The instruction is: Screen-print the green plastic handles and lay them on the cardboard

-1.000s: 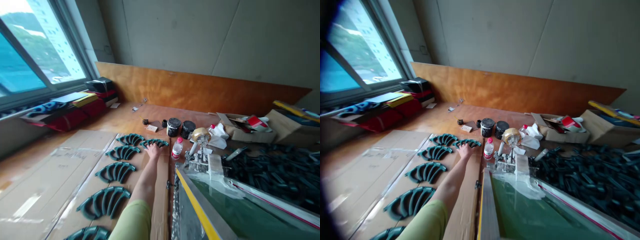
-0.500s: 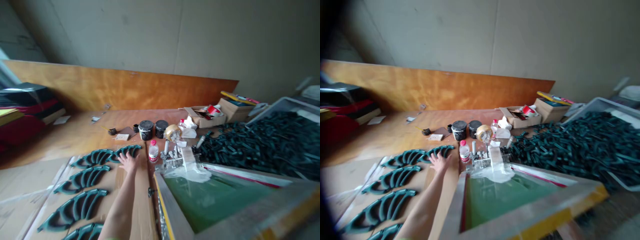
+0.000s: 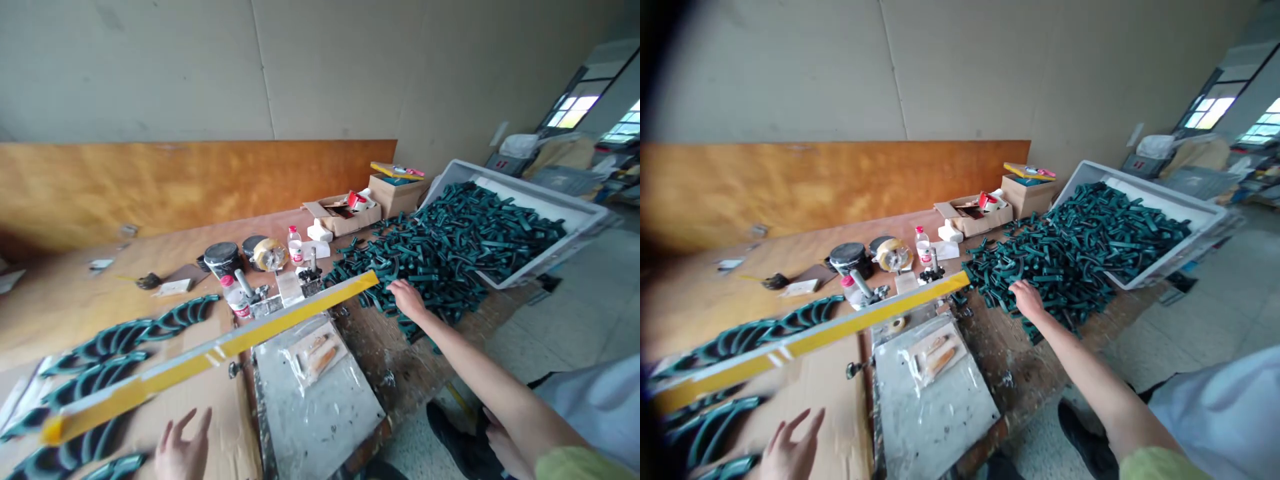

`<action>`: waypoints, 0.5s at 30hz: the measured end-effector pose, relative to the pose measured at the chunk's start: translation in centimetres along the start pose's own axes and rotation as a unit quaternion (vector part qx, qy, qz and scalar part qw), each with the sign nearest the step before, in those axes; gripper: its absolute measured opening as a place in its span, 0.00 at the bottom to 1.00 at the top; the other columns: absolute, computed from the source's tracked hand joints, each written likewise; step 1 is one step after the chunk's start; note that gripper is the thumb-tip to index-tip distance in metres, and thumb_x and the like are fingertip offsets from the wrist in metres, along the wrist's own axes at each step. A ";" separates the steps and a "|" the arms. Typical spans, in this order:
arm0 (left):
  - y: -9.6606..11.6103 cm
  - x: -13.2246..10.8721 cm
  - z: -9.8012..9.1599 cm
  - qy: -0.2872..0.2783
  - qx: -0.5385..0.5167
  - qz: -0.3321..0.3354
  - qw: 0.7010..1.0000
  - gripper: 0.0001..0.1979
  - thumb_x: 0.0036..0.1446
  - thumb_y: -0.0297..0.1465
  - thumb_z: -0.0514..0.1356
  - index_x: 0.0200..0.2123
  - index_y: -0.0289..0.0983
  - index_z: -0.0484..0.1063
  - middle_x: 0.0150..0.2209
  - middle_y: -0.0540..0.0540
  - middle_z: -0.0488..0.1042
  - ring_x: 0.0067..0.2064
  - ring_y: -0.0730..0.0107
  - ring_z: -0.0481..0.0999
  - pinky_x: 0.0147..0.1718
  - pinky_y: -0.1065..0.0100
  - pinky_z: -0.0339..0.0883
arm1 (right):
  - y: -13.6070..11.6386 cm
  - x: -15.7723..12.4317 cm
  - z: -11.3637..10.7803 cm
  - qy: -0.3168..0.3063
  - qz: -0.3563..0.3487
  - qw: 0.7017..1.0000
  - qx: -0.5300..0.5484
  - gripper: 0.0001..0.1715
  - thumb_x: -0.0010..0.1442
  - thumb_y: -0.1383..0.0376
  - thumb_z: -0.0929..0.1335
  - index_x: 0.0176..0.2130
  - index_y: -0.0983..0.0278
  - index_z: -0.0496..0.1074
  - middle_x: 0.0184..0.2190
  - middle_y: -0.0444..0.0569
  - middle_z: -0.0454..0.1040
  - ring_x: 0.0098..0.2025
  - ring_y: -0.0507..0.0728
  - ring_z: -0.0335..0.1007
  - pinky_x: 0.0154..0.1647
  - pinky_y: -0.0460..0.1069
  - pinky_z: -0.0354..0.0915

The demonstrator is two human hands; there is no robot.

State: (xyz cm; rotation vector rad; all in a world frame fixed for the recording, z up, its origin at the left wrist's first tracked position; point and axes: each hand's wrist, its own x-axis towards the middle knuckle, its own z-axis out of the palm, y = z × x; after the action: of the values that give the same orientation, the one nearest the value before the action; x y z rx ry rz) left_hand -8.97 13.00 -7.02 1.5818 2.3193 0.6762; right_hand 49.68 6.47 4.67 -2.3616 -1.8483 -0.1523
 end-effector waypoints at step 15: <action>2.1 -14.8 -3.0 0.074 -0.150 -0.161 0.973 0.24 0.52 0.46 0.55 0.43 0.36 0.76 0.60 0.36 0.68 0.56 0.50 0.71 0.53 0.53 0.66 | -2.5 2.4 1.9 0.030 -0.214 0.969 0.120 0.11 0.64 0.65 0.65 0.45 0.63 0.73 0.40 0.54 0.76 0.45 0.60 0.68 0.47 0.54 0.61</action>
State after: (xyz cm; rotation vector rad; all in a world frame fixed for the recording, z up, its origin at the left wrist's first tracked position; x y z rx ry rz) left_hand -3.06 -0.80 -4.10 1.0255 2.3614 1.0307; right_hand 47.82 9.65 3.28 -1.7589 -2.1812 -0.0376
